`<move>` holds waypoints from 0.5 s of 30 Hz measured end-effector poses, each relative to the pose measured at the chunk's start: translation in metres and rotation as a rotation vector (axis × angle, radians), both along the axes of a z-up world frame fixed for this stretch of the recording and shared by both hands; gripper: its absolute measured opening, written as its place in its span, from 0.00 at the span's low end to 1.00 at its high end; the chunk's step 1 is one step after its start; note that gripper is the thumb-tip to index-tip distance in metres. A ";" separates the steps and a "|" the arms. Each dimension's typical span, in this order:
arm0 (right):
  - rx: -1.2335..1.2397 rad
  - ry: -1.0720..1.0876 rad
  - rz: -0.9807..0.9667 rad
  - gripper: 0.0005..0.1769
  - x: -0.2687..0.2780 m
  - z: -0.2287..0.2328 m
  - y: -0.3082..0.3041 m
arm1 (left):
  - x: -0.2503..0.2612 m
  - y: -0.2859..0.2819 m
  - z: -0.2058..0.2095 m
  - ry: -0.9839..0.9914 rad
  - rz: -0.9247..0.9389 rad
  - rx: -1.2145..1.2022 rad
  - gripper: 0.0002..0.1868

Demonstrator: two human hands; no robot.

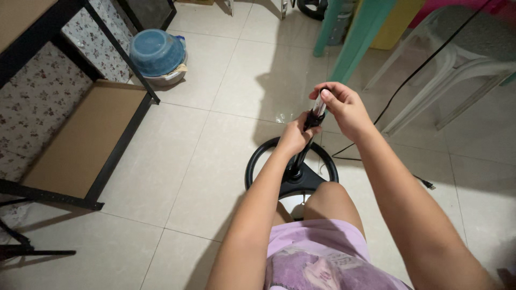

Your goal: The person assembles an electric fan by attaching the motor housing to the stand, inserting the metal shaft, and securing the components. They then attach the fan cage and blades to the motor shaft.

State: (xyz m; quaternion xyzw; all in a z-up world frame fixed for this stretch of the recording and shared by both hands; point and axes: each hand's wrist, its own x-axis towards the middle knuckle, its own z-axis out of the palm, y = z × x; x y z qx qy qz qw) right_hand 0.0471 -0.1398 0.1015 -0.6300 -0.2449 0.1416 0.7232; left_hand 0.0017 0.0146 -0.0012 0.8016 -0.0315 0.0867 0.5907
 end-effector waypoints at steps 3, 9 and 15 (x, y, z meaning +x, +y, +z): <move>-0.117 -0.077 0.009 0.23 -0.003 0.007 -0.005 | -0.002 0.002 0.013 -0.022 -0.137 -0.013 0.32; -0.011 -0.256 -0.198 0.26 0.020 0.047 -0.025 | 0.022 -0.032 0.126 -0.736 0.293 0.046 0.29; 0.006 -0.352 -0.598 0.16 0.078 0.095 -0.067 | 0.109 -0.087 0.209 -0.750 0.083 0.100 0.11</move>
